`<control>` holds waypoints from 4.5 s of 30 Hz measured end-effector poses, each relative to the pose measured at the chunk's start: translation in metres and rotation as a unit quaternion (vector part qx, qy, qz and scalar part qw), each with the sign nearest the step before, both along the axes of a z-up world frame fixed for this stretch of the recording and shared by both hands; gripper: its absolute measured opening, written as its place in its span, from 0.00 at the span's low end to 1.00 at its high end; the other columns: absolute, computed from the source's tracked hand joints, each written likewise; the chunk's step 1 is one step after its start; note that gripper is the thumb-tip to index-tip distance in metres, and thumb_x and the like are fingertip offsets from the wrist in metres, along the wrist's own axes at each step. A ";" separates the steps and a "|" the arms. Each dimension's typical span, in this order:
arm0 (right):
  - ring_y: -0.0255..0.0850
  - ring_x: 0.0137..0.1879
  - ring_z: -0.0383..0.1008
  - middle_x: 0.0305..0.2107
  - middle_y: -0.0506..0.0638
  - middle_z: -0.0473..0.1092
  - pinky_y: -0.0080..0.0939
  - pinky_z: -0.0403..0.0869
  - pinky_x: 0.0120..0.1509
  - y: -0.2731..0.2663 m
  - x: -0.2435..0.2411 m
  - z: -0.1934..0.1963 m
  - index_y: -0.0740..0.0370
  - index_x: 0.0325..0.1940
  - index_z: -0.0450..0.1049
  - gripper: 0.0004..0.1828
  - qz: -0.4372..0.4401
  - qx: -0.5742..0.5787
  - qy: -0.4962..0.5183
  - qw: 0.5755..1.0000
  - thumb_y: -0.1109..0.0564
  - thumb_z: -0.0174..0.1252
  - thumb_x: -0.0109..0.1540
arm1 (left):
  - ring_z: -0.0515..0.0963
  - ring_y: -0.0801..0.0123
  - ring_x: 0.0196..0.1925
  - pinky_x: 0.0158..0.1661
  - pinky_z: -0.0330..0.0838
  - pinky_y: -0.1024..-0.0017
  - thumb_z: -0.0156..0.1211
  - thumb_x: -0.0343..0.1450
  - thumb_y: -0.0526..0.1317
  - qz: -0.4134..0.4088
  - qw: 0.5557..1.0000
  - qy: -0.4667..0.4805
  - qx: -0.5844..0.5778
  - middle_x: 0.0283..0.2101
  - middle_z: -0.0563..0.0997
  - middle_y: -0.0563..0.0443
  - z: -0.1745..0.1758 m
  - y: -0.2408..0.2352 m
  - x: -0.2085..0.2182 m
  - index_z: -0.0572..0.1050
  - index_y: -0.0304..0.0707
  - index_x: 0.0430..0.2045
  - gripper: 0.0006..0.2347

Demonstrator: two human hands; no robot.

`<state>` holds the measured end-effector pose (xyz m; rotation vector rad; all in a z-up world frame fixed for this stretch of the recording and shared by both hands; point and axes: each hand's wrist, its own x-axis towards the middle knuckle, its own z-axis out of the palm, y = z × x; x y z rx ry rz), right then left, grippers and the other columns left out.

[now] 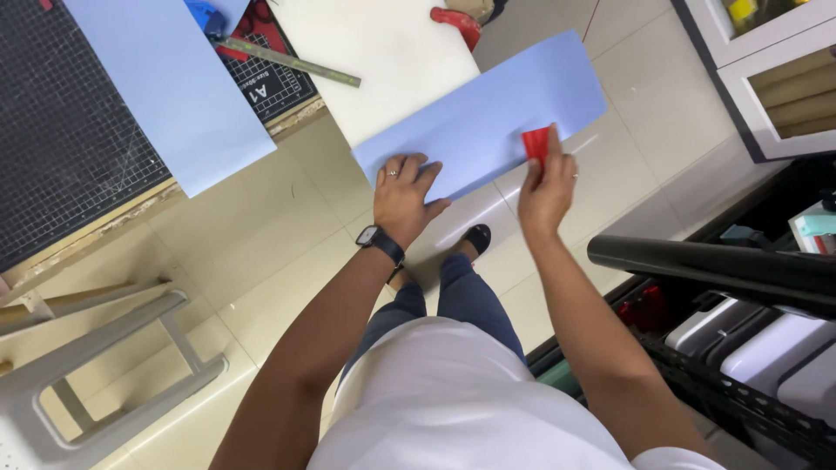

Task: Covering a box with blue paper using a squeegee and a roller to smooth the surface

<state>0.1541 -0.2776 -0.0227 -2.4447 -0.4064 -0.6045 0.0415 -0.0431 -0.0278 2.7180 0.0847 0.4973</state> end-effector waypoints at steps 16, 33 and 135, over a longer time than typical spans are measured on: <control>0.60 0.38 0.69 0.35 0.55 0.65 0.56 0.71 0.42 0.033 0.010 0.023 0.46 0.69 0.72 0.31 -0.038 -0.129 -0.049 0.990 0.66 0.58 0.62 | 0.72 0.53 0.56 0.55 0.66 0.55 0.74 0.58 0.51 -0.009 0.991 -0.129 0.024 0.50 0.76 0.49 -0.009 -0.001 0.001 0.77 0.43 0.45 0.24; 0.52 0.40 0.69 0.36 0.49 0.63 0.54 0.70 0.44 0.065 -0.079 0.010 0.31 0.76 0.63 0.37 0.149 -0.141 0.038 0.978 0.64 0.48 0.66 | 0.71 0.44 0.64 0.68 0.60 0.48 0.84 0.52 0.50 0.070 0.990 -0.123 -0.020 0.61 0.71 0.40 0.000 -0.005 -0.026 0.70 0.43 0.63 0.43; 0.47 0.50 0.67 0.39 0.46 0.64 0.53 0.66 0.57 0.125 0.004 0.005 0.38 0.46 0.71 0.07 0.651 -0.199 -0.175 0.712 0.45 0.47 0.70 | 0.80 0.46 0.45 0.42 0.84 0.60 0.83 0.52 0.39 0.281 0.859 -0.116 -0.412 0.57 0.67 0.41 -0.047 -0.030 -0.057 0.65 0.35 0.64 0.43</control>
